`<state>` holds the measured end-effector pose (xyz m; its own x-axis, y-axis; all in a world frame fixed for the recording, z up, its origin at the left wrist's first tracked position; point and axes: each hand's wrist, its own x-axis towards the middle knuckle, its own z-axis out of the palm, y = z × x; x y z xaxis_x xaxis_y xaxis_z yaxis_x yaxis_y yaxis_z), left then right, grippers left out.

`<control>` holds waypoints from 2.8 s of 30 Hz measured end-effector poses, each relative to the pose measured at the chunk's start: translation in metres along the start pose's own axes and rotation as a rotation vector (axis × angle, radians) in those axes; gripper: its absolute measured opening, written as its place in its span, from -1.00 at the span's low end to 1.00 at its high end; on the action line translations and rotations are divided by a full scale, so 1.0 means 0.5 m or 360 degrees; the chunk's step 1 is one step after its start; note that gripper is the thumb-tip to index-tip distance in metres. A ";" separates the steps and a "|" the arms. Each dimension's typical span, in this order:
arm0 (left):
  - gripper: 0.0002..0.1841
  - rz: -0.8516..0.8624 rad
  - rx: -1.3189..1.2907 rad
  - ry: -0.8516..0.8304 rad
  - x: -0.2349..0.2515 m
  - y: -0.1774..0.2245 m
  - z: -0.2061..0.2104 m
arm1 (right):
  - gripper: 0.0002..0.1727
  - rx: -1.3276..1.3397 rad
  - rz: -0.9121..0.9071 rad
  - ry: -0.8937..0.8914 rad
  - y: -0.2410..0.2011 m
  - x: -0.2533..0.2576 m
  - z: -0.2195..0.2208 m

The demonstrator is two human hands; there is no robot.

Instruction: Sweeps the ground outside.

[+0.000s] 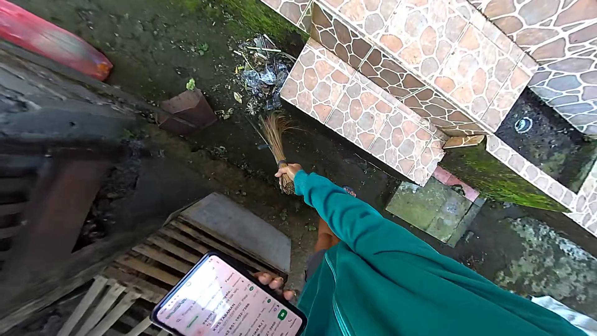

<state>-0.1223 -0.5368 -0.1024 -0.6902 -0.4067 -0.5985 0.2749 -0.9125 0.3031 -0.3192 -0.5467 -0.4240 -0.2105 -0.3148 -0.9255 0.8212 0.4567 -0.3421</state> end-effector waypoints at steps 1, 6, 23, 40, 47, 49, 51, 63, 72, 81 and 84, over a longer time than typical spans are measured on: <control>-0.05 -0.0002 -0.0018 -0.0012 0.002 0.004 0.005 | -0.64 0.0033 0.0036 0.0029 -0.003 -0.034 -0.006; -0.09 -0.0059 -0.0053 -0.0055 0.016 0.028 0.016 | -0.53 0.0054 0.0184 0.0092 0.052 -0.279 -0.122; -0.16 0.0020 -0.0009 -0.0151 -0.004 0.055 0.023 | -0.53 -0.0202 0.0046 0.0050 -0.006 -0.186 -0.034; -0.06 0.0102 -0.0035 0.0005 0.042 0.036 0.084 | -0.59 -0.0208 0.0223 0.0019 0.006 -0.396 -0.299; -0.06 0.0042 0.0020 -0.0035 0.136 0.031 0.155 | -0.82 0.0686 0.0554 0.0442 0.041 -0.459 -0.439; -0.09 0.0055 0.0063 -0.0034 0.153 0.026 0.178 | -0.83 0.0759 0.0512 0.0497 0.022 -0.366 -0.417; -0.12 0.0062 0.0119 -0.0085 0.158 0.030 0.201 | -0.78 0.0727 0.0479 0.0504 -0.014 -0.266 -0.350; -0.11 -0.0149 0.0138 -0.0220 0.249 0.144 0.216 | -0.72 0.0313 0.0202 -0.0013 -0.223 -0.136 -0.012; -0.13 -0.0091 0.0198 -0.0326 0.326 0.354 0.163 | -0.79 0.0513 0.0222 0.0023 -0.261 -0.057 0.107; -0.14 -0.0004 0.0070 -0.0432 0.338 0.513 0.092 | -0.83 0.0167 0.0259 -0.0098 -0.320 -0.306 0.162; -0.15 0.0089 0.0070 -0.0411 0.336 0.541 0.081 | -0.69 -0.0070 0.0375 -0.0251 -0.321 -0.313 0.182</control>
<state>-0.1908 -0.8499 -0.0908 -0.8242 -0.4263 -0.3728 0.2916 -0.8838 0.3658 -0.3697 -0.6463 -0.2093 0.0714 -0.3196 -0.9449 0.8130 0.5675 -0.1305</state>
